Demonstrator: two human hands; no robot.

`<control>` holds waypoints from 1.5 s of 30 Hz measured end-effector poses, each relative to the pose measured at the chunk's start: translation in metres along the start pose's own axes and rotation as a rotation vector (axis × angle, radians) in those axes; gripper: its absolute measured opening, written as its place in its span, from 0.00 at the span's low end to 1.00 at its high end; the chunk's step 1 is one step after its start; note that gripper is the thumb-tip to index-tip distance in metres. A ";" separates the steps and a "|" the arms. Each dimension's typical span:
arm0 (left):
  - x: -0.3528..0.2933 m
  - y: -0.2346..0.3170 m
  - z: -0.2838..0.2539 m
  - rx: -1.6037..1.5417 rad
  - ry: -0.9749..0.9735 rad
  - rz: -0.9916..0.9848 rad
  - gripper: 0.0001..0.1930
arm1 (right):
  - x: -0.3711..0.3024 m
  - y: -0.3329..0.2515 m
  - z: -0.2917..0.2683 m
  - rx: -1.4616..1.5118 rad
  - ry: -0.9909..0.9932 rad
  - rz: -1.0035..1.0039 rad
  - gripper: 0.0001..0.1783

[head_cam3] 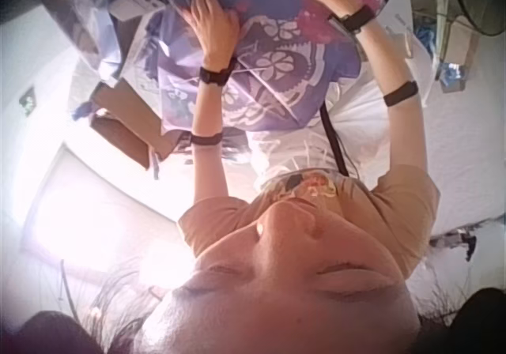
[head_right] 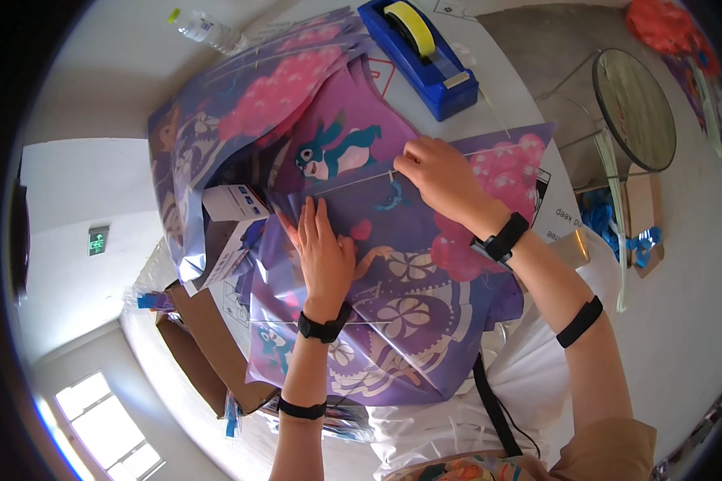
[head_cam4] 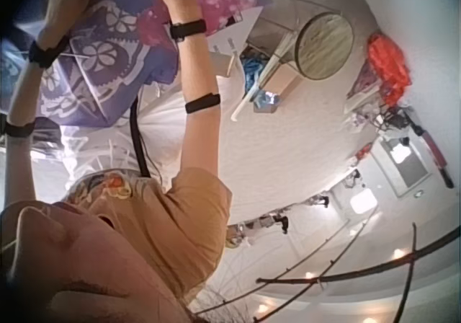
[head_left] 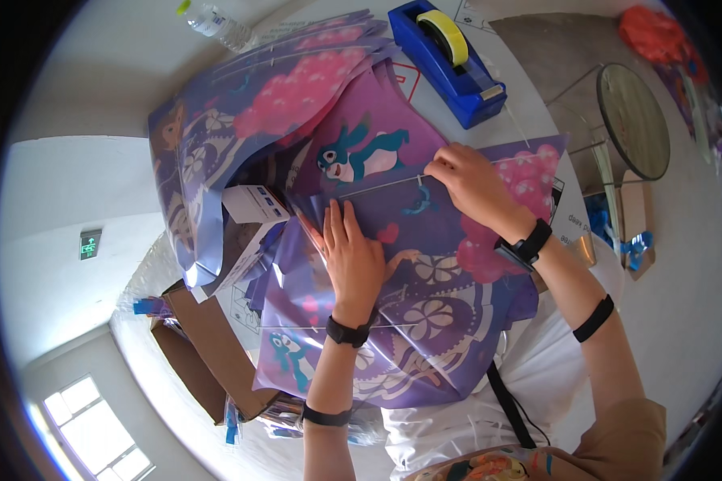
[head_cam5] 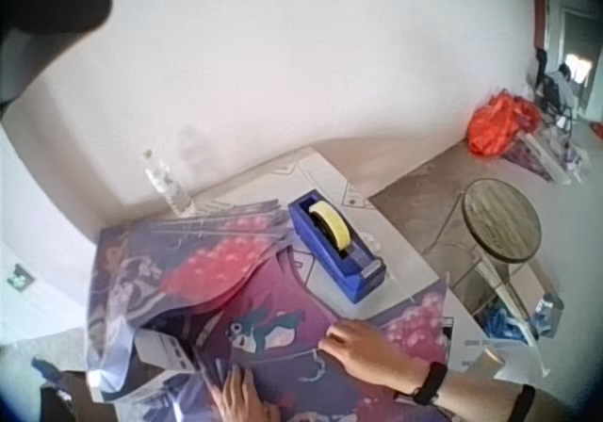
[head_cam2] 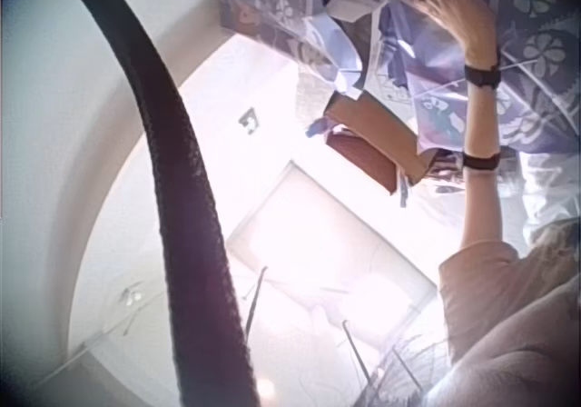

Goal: Assembling a kite by attaching fiberglass rods and string to the kite skin using tape.

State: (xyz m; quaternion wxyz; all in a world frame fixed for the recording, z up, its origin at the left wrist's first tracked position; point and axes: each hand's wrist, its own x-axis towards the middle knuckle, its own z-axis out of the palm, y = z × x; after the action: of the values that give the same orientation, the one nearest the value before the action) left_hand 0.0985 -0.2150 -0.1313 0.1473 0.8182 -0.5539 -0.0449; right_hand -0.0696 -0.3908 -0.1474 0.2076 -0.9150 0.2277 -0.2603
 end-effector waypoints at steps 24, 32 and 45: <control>0.003 0.015 0.002 0.056 -0.037 -0.018 0.36 | 0.014 0.002 -0.001 -0.004 -0.028 -0.039 0.10; 0.005 0.015 0.003 0.064 -0.018 -0.009 0.36 | 0.006 0.013 -0.012 -0.034 -0.007 -0.021 0.10; 0.010 0.019 0.002 0.159 -0.067 -0.029 0.38 | -0.004 0.018 -0.028 -0.092 -0.001 0.016 0.08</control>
State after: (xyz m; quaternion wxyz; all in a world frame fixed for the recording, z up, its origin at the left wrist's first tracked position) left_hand 0.0846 -0.2307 -0.1267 0.0628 0.8333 -0.5484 -0.0302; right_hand -0.0939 -0.4108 -0.1358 0.1676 -0.9218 0.2468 -0.2476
